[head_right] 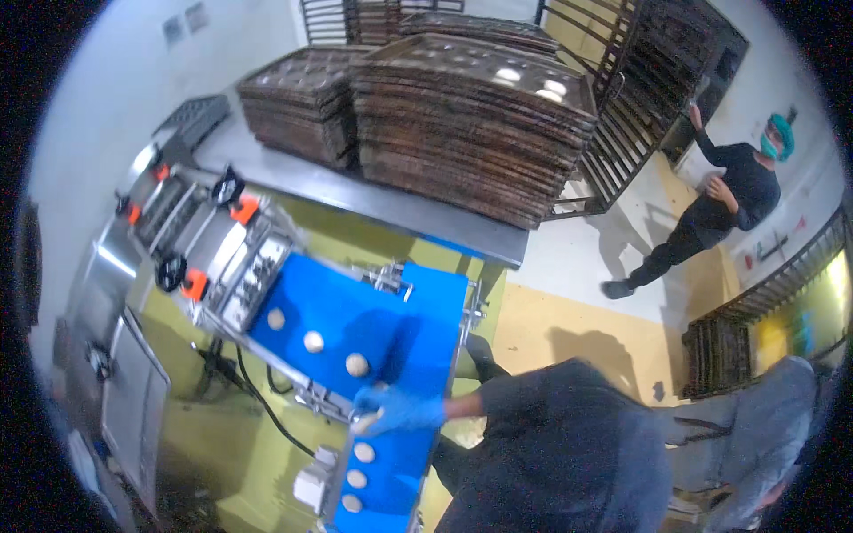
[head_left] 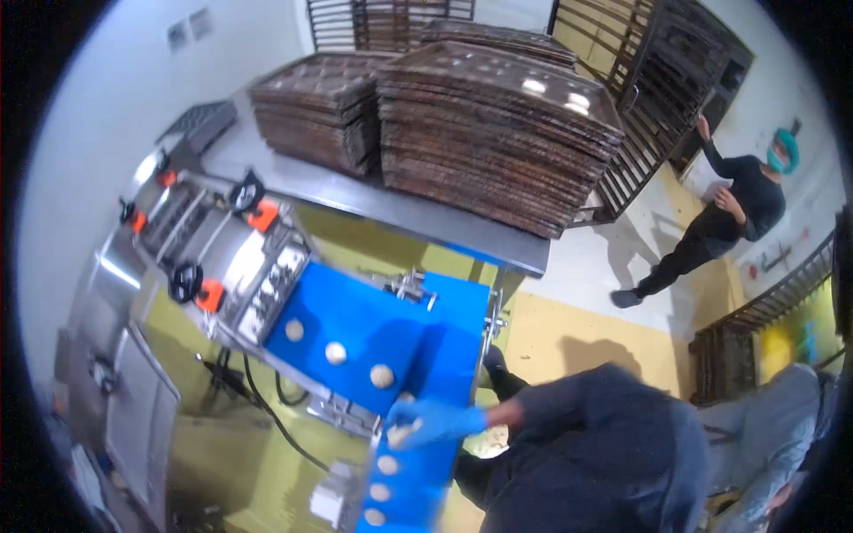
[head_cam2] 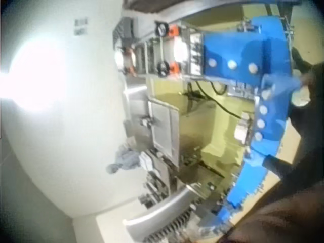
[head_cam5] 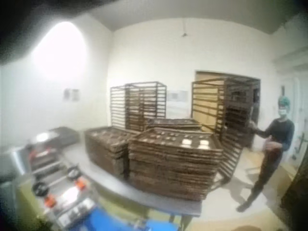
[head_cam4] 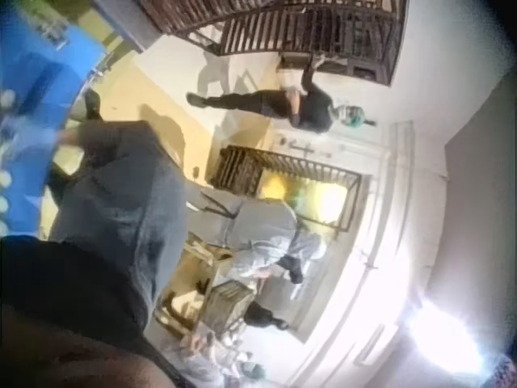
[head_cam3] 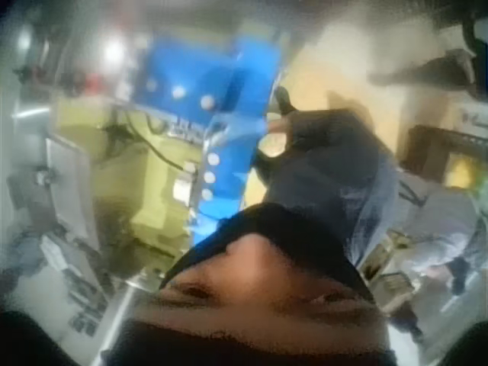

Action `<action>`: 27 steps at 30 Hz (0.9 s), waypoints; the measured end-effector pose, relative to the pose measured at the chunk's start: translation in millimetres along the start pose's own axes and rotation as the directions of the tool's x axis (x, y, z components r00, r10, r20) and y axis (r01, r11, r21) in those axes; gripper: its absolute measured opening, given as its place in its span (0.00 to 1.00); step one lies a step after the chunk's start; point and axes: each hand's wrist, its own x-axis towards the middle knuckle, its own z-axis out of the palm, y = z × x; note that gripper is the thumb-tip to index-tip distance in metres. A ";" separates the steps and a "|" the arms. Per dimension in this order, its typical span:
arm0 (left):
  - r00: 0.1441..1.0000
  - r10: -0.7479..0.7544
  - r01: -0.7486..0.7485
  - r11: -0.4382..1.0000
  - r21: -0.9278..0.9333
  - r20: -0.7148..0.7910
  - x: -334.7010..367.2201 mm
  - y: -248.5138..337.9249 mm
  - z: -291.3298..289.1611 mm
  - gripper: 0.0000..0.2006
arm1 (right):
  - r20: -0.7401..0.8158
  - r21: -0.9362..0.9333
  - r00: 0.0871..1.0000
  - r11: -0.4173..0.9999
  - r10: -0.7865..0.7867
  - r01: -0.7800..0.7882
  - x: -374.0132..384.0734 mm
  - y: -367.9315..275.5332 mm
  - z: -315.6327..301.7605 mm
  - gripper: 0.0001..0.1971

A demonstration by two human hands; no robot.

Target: The person picks up small, round dough balls from a blue conveyor belt and places them into the circular indentations of a metal baking tray. The person repeats this process, filling the tray with dough balls.

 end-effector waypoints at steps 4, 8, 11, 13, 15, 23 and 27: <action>0.911 0.401 -0.412 0.894 0.176 0.098 -2.2 208.2 33.2 0.19 | -0.382 -0.358 0.882 0.924 -0.276 0.134 -84.2 -113.6 -233.9 0.24; 0.715 0.698 -0.667 0.693 -0.273 0.026 1.9 372.2 115.9 0.21 | -0.516 -0.639 0.598 0.741 -0.613 0.207 -112.7 -175.0 -434.2 0.24; 0.578 0.800 -0.707 0.588 -0.392 0.158 -22.9 521.6 182.8 0.23 | -0.601 -0.358 0.709 0.918 -0.367 0.172 -92.1 -190.9 -560.0 0.20; 0.384 0.810 -0.417 0.580 -0.700 0.443 -59.7 625.0 243.2 0.23 | -0.606 -0.292 0.742 0.948 -0.286 0.128 -75.5 -169.9 -636.5 0.20; 0.127 0.797 -0.256 0.601 -0.757 0.590 -89.9 701.1 305.2 0.23 | -0.572 -0.212 0.802 0.975 -0.175 0.062 -54.8 -145.0 -692.8 0.19; -0.266 0.502 -0.317 0.761 -0.566 0.823 -119.6 787.2 460.9 0.20 | -0.283 -0.158 0.954 0.986 -0.096 0.052 36.3 -112.4 -736.0 0.17; -0.465 0.351 -0.468 0.682 -0.562 0.813 -115.5 775.0 501.2 0.19 | -0.187 -0.589 0.982 0.802 -0.022 -0.094 52.2 -118.4 -743.7 0.30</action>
